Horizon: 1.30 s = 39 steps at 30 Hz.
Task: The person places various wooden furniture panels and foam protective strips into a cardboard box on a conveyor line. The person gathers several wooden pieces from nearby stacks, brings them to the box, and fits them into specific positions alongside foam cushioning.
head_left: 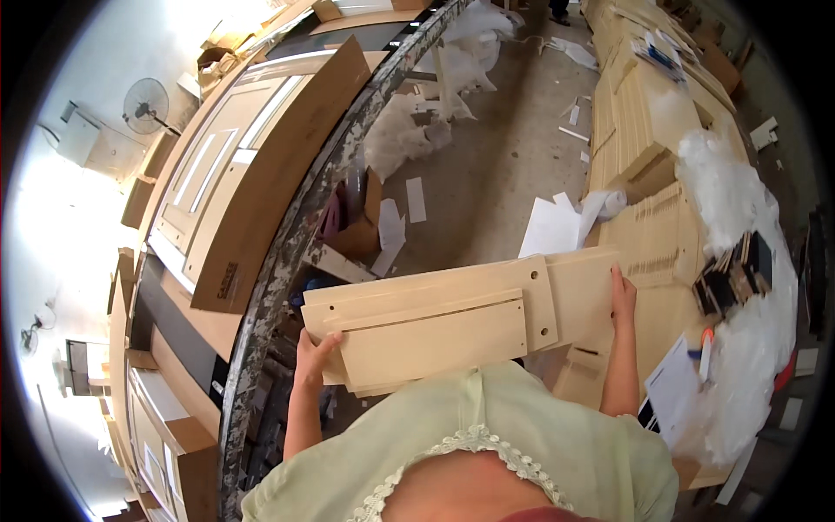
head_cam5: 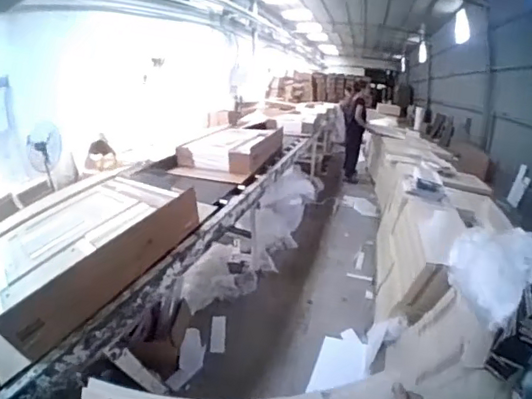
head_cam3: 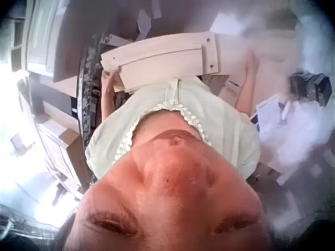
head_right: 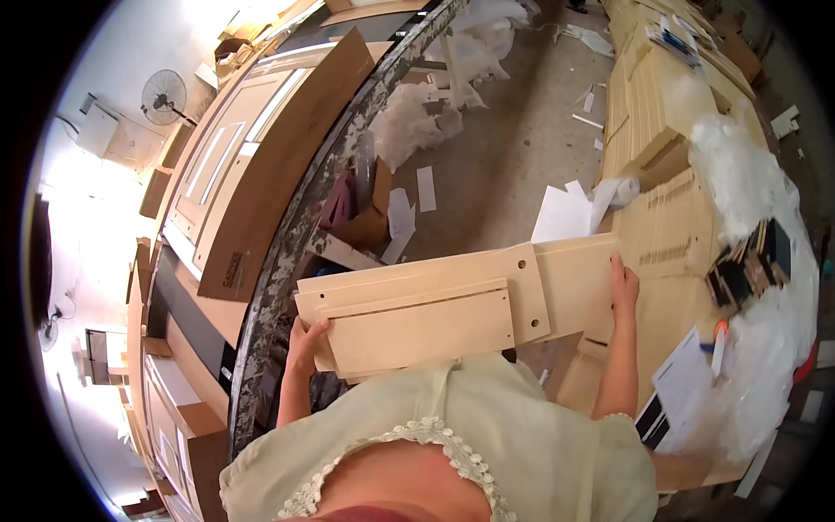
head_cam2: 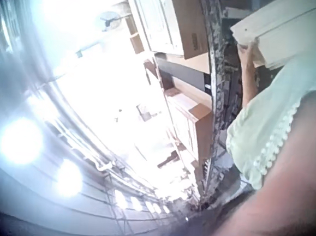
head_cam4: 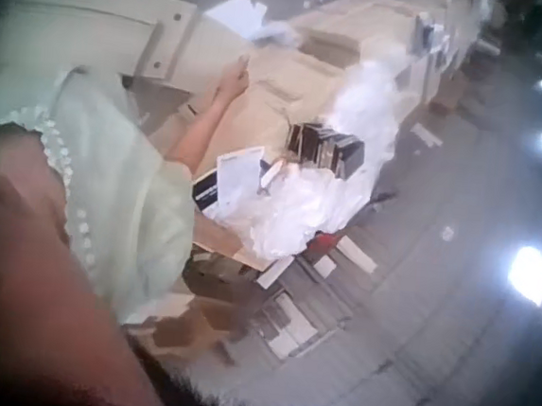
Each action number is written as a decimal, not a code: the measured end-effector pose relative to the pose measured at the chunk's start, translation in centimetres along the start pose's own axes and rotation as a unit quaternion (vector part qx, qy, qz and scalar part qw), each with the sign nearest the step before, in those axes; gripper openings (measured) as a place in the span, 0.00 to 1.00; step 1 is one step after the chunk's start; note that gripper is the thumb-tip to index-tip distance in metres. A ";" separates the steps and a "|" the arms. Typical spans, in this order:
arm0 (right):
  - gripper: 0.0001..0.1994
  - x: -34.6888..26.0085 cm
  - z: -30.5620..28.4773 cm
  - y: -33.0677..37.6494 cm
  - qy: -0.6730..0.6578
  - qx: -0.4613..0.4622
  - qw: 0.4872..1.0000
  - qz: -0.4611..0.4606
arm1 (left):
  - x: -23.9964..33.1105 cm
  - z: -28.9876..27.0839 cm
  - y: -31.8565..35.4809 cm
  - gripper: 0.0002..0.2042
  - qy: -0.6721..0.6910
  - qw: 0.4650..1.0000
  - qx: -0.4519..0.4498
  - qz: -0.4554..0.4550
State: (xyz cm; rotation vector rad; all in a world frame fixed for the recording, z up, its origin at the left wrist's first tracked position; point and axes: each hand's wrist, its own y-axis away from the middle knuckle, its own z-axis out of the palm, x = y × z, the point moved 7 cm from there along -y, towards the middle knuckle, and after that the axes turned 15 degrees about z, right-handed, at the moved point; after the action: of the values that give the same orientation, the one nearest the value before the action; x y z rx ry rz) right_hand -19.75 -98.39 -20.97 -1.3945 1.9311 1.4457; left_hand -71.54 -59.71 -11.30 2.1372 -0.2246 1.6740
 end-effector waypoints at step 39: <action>0.32 -86.7 25.4 -76.7 0.168 0.012 0.965 -0.199 | 37.4 55.3 -84.9 0.38 -0.083 0.995 0.038 0.042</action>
State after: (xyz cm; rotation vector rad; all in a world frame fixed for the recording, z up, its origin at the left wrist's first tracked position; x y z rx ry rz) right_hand 78.21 -33.15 -7.12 -1.9823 1.6990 1.0466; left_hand 19.21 -1.49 -4.85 2.3571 -0.3081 1.5722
